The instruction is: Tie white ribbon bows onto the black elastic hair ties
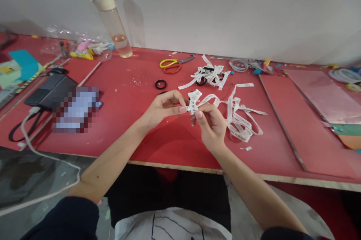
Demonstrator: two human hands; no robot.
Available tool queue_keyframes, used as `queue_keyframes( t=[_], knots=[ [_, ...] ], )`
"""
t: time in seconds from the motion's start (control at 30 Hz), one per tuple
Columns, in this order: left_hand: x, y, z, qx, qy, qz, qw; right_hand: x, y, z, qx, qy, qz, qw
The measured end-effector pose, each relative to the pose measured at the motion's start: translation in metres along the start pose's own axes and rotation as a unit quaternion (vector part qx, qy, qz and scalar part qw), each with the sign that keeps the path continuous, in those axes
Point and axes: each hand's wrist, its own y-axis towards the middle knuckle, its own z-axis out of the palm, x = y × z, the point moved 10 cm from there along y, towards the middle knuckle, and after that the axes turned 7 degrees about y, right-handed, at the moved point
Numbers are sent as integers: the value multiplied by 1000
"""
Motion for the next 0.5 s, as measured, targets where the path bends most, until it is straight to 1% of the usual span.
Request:
queue_keyframes(
  t=[0.1, 0.27, 0.33, 0.43, 0.5],
  knots=[
    [-4, 0, 2, 2, 18, -3, 1000, -2, 0, 0, -1, 5, 12, 1000],
    [-9, 0, 5, 7, 32, 21, 999, 1, 0, 1, 4, -54, 2, 999],
    [-8, 1, 1, -11, 43, 34, 998, 3, 0, 2, 9, -71, -5, 997],
    [-7, -1, -4, -40, 90, 53, 994, 3, 0, 3, 10, -87, -6, 996],
    [-10, -2, -4, -45, 126, 66, 989, 2, 0, 3, 12, -94, -9, 995]
  ],
)
